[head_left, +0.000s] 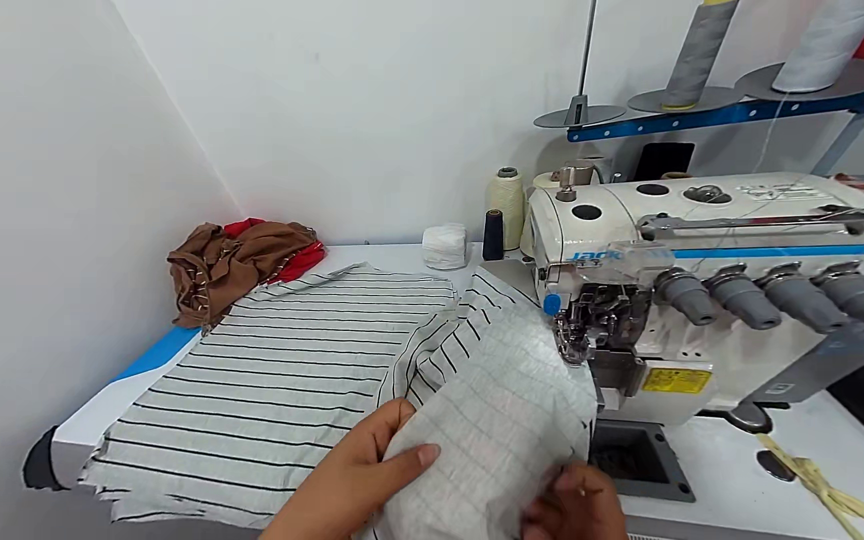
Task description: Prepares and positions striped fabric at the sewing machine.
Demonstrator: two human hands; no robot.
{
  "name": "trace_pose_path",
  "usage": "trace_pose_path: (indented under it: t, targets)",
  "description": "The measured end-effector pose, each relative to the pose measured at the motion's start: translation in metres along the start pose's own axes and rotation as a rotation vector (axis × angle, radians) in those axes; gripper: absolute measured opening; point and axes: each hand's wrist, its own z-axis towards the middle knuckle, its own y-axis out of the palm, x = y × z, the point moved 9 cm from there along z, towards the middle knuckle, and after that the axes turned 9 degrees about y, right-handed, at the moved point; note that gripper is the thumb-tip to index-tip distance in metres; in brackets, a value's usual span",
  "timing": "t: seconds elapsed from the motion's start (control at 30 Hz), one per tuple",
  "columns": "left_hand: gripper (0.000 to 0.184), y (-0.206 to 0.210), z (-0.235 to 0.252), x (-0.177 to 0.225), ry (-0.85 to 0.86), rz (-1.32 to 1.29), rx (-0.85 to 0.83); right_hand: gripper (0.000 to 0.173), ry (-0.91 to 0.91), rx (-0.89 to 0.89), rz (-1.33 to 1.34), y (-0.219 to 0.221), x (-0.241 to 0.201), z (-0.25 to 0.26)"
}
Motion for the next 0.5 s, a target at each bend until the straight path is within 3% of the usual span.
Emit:
trace_pose_path:
  t: [0.07, 0.13, 0.2, 0.33, 0.43, 0.5]
  targets:
    - [0.026, -0.019, -0.008, 0.014, 0.202, 0.670, 0.218, 0.033, -0.122, 0.091, -0.084, -0.002, -0.007, 0.007]
    - [0.035, -0.015, -0.026, 0.035, 0.460, 1.066, 0.391, 0.023, -0.148, 0.120, -0.219, 0.001, -0.010, 0.009]
    - [0.040, 0.010, -0.048, 0.045, 0.637, 1.044, 0.350, 0.018, -0.142, 0.063, -0.286, 0.010, -0.008, 0.008]
    - [0.033, 0.062, -0.071, 0.010, 0.819, 1.010, 0.161, 0.023, -0.158, -0.056, -0.294, 0.026, -0.011, 0.001]
    - [0.024, 0.030, -0.076, 0.000, 0.857, 0.996, 0.201, 0.038, -0.245, -0.126, -0.380, 0.025, -0.023, -0.005]
    - [0.021, -0.002, -0.078, 0.009, 0.878, 0.857, 0.145, 0.039, -0.283, -0.126, -0.479, 0.021, -0.029, -0.007]
